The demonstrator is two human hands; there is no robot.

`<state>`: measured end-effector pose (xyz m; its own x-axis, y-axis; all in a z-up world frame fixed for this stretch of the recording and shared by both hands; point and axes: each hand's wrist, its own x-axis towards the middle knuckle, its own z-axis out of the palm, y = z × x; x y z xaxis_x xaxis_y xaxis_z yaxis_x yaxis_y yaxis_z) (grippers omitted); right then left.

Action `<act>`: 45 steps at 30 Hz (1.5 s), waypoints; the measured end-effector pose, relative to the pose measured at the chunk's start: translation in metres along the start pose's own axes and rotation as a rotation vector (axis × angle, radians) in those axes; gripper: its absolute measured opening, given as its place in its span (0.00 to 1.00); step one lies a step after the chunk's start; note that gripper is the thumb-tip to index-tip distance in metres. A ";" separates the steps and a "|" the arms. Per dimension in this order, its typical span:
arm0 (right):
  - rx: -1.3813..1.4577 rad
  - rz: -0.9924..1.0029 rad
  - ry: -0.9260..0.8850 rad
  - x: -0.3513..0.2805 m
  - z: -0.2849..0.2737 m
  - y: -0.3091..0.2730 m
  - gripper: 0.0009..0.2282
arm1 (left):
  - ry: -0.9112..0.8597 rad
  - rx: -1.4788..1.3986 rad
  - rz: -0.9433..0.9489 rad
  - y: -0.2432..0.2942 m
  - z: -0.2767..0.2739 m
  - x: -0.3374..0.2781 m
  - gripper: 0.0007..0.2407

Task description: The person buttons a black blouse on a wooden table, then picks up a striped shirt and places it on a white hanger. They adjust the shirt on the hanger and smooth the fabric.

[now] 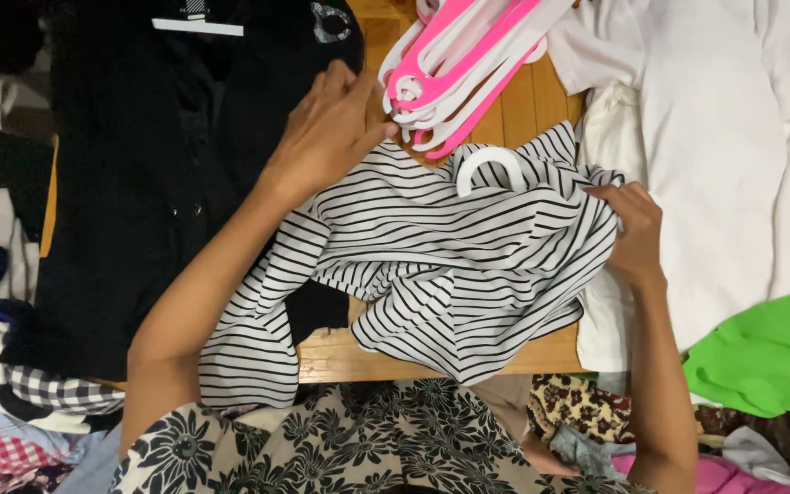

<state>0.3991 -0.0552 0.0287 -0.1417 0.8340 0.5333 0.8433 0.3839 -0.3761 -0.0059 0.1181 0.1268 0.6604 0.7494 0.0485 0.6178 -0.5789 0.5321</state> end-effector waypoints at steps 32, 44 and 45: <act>-0.027 0.036 -0.033 -0.002 0.031 0.013 0.06 | 0.019 0.563 -0.239 -0.043 0.062 0.158 0.62; -0.049 0.128 0.053 -0.009 0.070 0.031 0.09 | 0.327 0.148 0.114 -0.004 0.049 0.055 0.28; -0.048 0.127 0.052 -0.003 0.068 0.027 0.09 | 0.328 0.148 0.112 0.004 0.050 0.034 0.28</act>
<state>0.3867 -0.0205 -0.0346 -0.0067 0.8526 0.5226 0.8767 0.2564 -0.4071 0.0409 0.1251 0.0883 0.5708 0.7277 0.3803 0.6199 -0.6857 0.3815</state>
